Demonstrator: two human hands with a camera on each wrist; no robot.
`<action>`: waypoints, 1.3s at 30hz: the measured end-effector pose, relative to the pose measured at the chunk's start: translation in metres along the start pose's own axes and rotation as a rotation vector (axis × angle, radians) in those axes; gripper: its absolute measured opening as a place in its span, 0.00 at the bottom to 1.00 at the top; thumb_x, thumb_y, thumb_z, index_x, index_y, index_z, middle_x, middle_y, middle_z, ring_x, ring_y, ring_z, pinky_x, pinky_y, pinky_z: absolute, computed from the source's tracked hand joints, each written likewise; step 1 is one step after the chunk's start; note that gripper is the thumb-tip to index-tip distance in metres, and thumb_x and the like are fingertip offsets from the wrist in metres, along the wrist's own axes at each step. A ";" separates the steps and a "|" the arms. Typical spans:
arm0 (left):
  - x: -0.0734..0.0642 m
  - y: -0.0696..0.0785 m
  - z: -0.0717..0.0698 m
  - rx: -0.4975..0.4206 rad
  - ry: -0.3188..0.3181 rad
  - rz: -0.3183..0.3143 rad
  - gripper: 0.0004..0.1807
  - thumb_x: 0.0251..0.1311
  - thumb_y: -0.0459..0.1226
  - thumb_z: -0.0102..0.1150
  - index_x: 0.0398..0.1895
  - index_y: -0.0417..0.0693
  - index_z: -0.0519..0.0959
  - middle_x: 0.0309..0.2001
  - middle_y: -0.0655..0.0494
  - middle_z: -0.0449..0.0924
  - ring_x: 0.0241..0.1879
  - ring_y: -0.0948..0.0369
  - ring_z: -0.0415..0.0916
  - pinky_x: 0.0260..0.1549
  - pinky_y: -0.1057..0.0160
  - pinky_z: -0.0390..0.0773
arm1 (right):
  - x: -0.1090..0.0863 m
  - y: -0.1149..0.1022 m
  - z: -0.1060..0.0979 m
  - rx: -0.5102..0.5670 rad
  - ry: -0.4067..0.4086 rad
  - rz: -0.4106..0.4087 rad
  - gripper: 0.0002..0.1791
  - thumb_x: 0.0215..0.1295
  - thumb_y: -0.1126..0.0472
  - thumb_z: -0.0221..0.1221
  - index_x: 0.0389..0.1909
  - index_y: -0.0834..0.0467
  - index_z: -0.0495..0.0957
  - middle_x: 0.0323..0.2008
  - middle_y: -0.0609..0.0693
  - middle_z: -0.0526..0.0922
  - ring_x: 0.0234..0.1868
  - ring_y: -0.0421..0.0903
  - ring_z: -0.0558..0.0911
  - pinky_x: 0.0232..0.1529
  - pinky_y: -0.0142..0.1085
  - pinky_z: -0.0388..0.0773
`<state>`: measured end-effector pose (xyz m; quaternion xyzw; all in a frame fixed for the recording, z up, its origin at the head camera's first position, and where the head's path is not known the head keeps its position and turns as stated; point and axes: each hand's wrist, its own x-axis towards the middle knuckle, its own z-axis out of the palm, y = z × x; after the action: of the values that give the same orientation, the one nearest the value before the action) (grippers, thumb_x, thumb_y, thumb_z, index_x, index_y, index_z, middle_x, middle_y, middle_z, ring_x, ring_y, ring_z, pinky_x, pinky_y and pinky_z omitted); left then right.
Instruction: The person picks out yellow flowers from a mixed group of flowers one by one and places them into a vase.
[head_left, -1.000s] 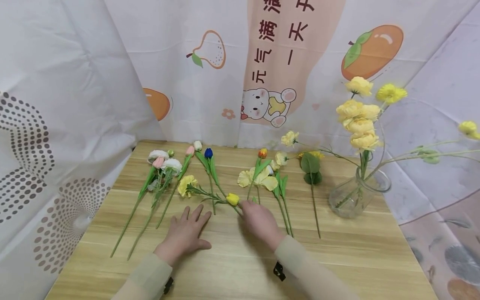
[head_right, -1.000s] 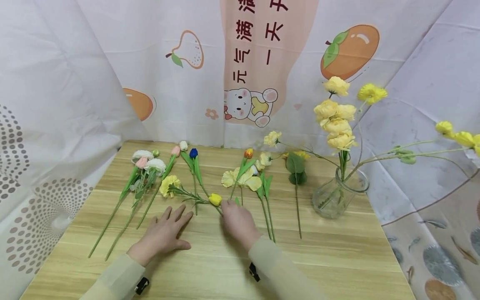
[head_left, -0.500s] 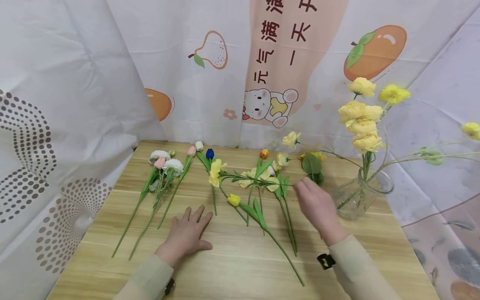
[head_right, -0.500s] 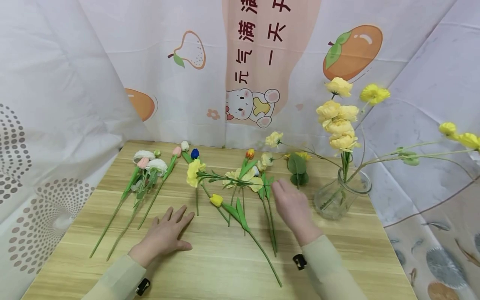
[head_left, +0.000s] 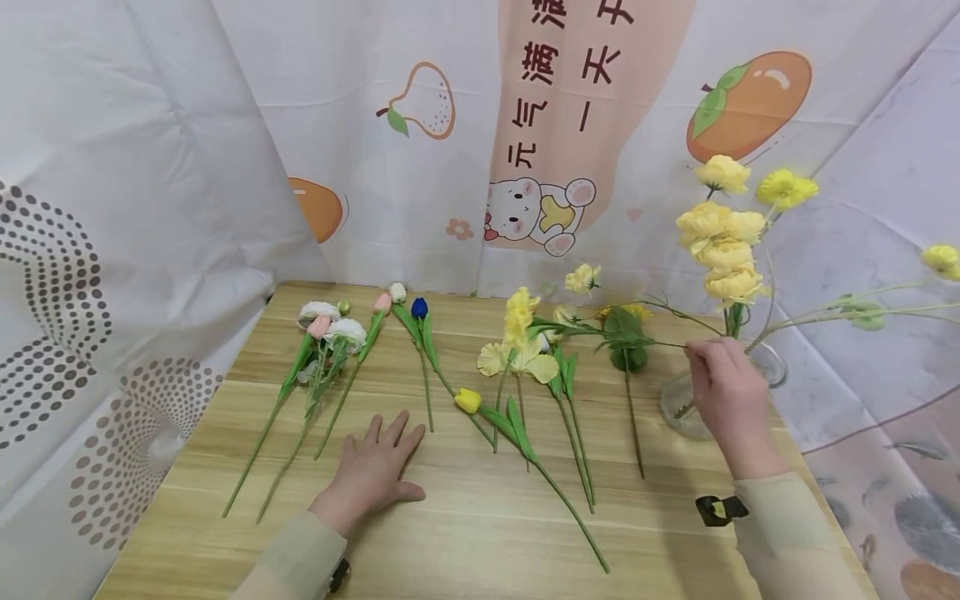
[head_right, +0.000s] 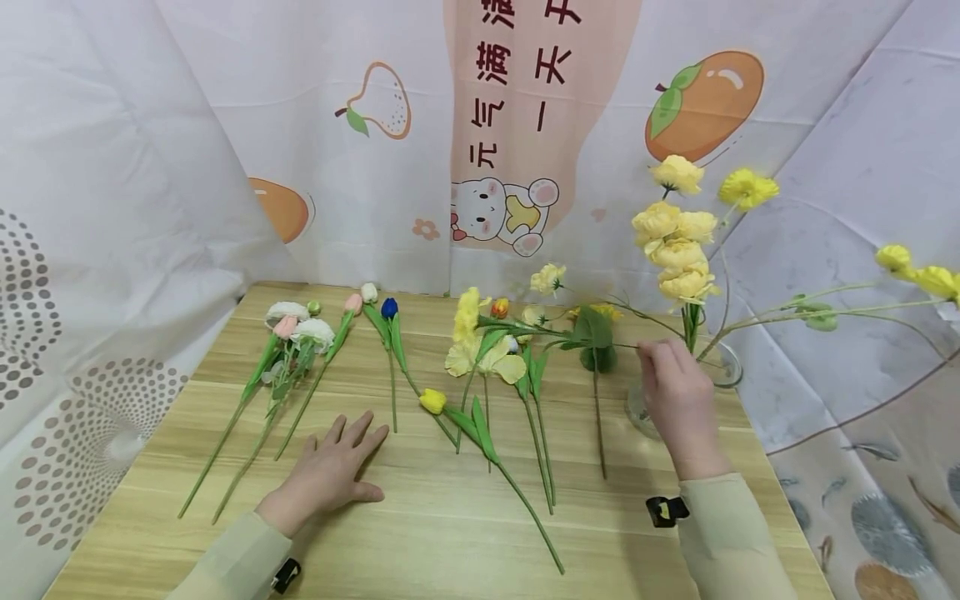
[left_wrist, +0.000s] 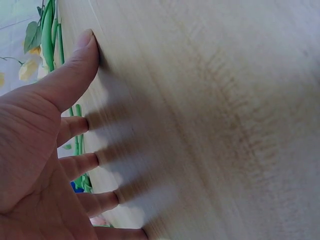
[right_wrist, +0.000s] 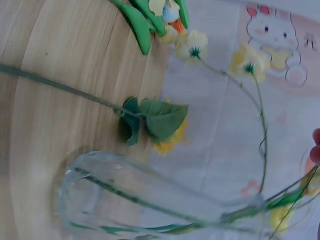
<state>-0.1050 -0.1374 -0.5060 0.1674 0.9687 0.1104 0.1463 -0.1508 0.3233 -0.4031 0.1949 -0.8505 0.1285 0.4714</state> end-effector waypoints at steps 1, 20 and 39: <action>0.000 0.000 0.000 0.002 0.001 0.000 0.52 0.50 0.63 0.72 0.77 0.53 0.66 0.79 0.43 0.55 0.74 0.29 0.53 0.59 0.18 0.57 | -0.002 0.004 -0.001 -0.002 -0.003 0.040 0.03 0.66 0.74 0.62 0.39 0.70 0.80 0.30 0.63 0.80 0.28 0.60 0.80 0.28 0.49 0.74; 0.000 -0.001 0.001 -0.009 -0.010 -0.005 0.52 0.51 0.62 0.71 0.78 0.53 0.65 0.80 0.43 0.54 0.75 0.29 0.51 0.59 0.18 0.56 | -0.030 0.036 -0.010 -0.045 0.210 0.766 0.13 0.70 0.63 0.61 0.39 0.73 0.81 0.28 0.25 0.72 0.33 0.15 0.63 0.43 0.21 0.61; 0.009 0.002 -0.003 -0.029 0.010 -0.012 0.44 0.60 0.59 0.67 0.76 0.51 0.68 0.77 0.40 0.60 0.72 0.29 0.57 0.58 0.21 0.63 | -0.057 0.013 -0.003 -0.082 0.162 0.588 0.10 0.69 0.67 0.55 0.36 0.73 0.73 0.31 0.55 0.69 0.37 0.51 0.67 0.44 0.42 0.58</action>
<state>-0.1134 -0.1332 -0.5046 0.1591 0.9687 0.1244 0.1444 -0.1269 0.3482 -0.4510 -0.0897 -0.8344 0.2402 0.4879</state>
